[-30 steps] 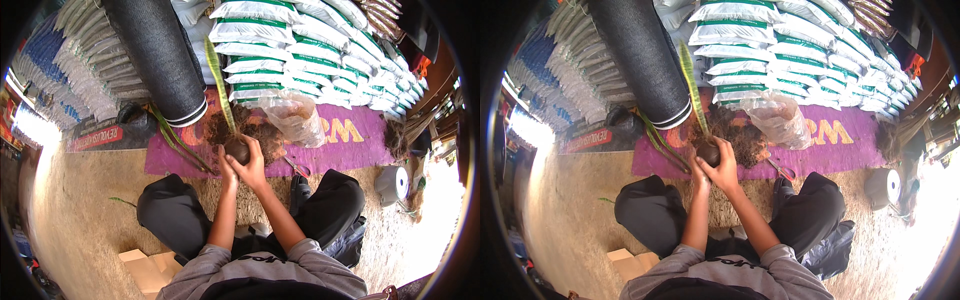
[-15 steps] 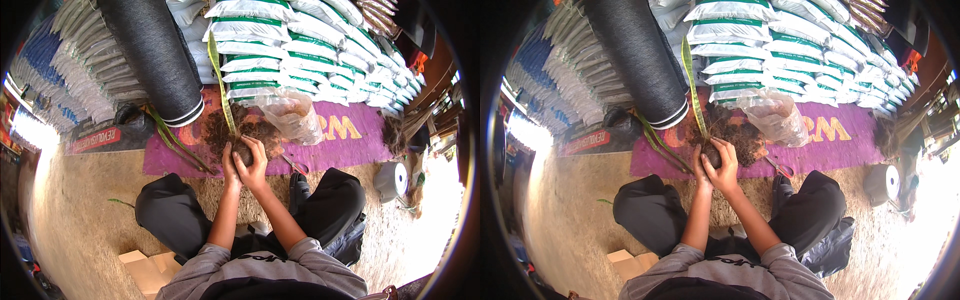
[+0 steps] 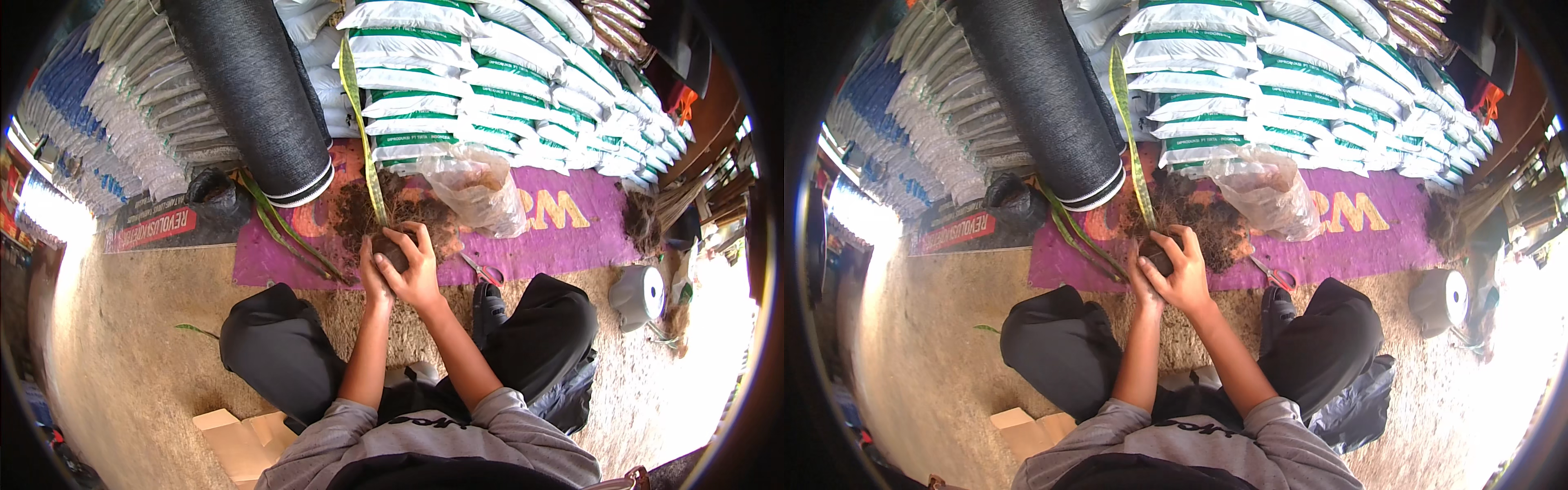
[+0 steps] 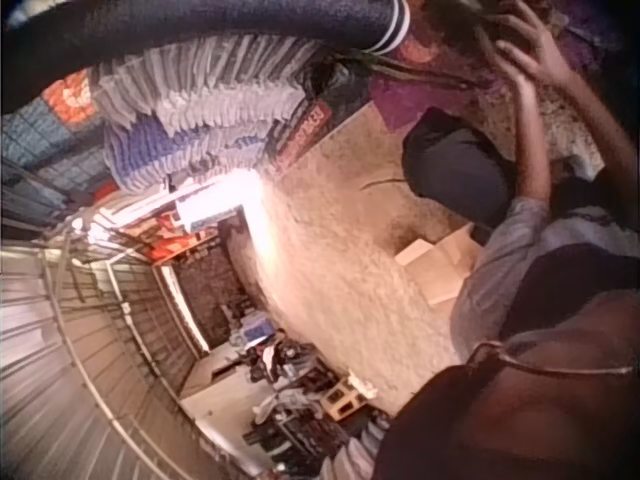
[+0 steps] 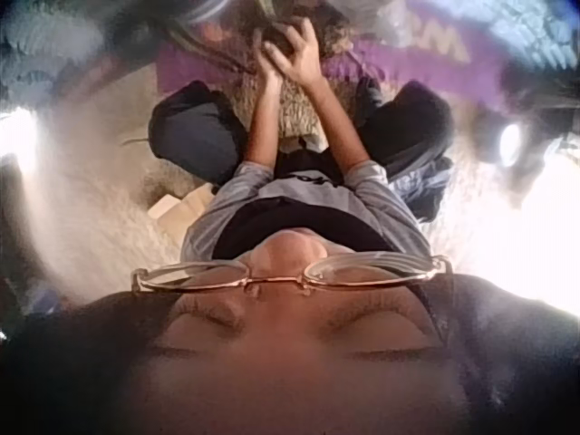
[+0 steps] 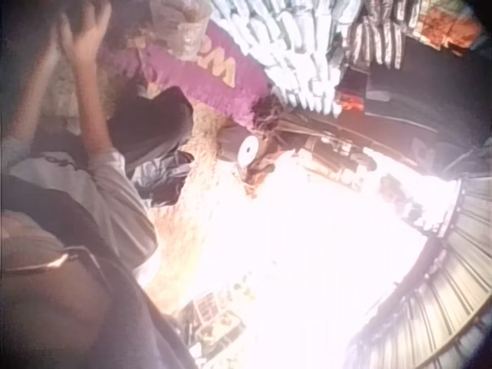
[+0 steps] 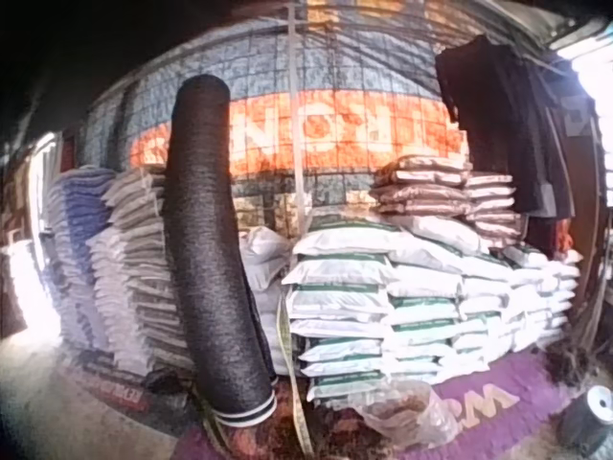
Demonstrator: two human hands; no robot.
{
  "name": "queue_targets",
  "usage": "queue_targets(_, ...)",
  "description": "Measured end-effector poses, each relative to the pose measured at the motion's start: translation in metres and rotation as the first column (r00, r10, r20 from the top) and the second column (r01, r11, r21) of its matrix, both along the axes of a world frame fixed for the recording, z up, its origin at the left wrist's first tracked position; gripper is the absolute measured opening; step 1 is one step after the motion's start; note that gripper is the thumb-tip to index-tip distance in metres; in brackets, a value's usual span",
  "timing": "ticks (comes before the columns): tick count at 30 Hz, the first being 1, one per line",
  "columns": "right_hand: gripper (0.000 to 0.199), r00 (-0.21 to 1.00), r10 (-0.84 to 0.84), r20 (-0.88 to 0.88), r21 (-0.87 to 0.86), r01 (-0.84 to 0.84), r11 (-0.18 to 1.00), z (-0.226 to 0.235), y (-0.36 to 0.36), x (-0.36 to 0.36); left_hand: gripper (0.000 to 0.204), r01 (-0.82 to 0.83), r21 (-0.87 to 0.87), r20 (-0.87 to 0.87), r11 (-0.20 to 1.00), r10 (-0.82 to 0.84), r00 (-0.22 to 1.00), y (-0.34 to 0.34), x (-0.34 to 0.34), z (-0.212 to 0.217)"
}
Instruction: The person sits on the floor and wraps a plant's root ball with soil and fibrous material by hand. They repeatedly add material and press it around the roots to form a compact bundle.
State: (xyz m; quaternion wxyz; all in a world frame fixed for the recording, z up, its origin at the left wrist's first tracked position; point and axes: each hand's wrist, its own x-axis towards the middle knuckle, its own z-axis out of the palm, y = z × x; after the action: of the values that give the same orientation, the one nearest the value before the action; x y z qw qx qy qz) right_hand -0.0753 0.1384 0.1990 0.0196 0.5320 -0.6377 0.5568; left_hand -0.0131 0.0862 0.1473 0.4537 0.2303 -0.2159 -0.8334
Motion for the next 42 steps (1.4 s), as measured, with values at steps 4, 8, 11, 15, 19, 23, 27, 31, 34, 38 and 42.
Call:
queue_targets(4, 0.031, 0.999, -0.005, 0.039, -0.033, 0.006, 0.999, -0.007, -0.002, 0.002, 0.037, 0.029, 0.069, -0.048, 0.997, -0.025, 0.999, 0.002, 0.001, 0.001)
queue_targets(8, 0.029, 0.999, -0.028, 0.022, -0.028, 0.028, 0.999, -0.010, -0.003, 0.004, 0.036, 0.117, 0.057, -0.130, 0.992, -0.108, 0.986, -0.005, 0.004, -0.006)
queue_targets(11, 0.036, 1.000, -0.012, 0.008, -0.024, 0.013, 1.000, -0.010, -0.003, 0.005, 0.044, 0.110, 0.031, -0.004, 0.993, -0.110, 0.994, -0.007, 0.007, -0.013)
queue_targets(15, 0.045, 0.999, -0.050, 0.013, -0.015, 0.050, 0.999, -0.002, -0.001, 0.006, 0.039, 0.071, 0.131, -0.089, 0.989, -0.059, 0.994, -0.003, 0.005, 0.004)
queue_targets(19, 0.048, 0.995, 0.020, 0.093, 0.006, -0.021, 1.000, -0.005, -0.004, 0.005, 0.050, 0.006, 0.046, 0.053, 0.999, -0.008, 0.999, -0.011, 0.007, 0.002)
queue_targets(23, 0.052, 0.984, -0.043, 0.175, -0.042, 0.051, 0.998, -0.012, -0.009, 0.003, 0.057, -0.112, -0.015, 0.188, 0.994, 0.113, 0.976, 0.002, 0.001, 0.024)
queue_targets(27, 0.047, 0.768, 0.010, 0.640, -0.118, 0.085, 0.989, -0.021, -0.009, -0.009, 0.056, -0.076, -0.180, 0.117, 0.981, 0.098, 0.988, -0.002, -0.001, 0.020)
queue_targets(31, 0.043, 0.644, 0.098, 0.758, -0.191, 0.076, 0.979, -0.022, -0.007, -0.009, 0.056, -0.112, -0.178, 0.233, 0.978, 0.153, 0.960, -0.004, -0.004, 0.031)
queue_targets(34, 0.045, 0.721, 0.124, 0.681, -0.175, -0.004, 0.985, -0.014, -0.004, 0.004, 0.057, 0.012, -0.113, 0.100, 0.994, 0.000, 0.995, -0.013, -0.002, 0.017)
queue_targets(38, 0.049, 0.973, -0.047, 0.225, -0.109, 0.073, 0.991, -0.015, -0.005, 0.002, 0.055, 0.221, 0.046, -0.260, 0.974, -0.202, 0.944, -0.008, 0.000, 0.016)
queue_targets(42, 0.054, 0.983, -0.179, 0.034, -0.011, 0.180, 0.984, -0.006, -0.001, 0.006, 0.053, 0.168, 0.121, -0.143, 0.978, -0.150, 0.978, -0.004, 0.002, 0.010)
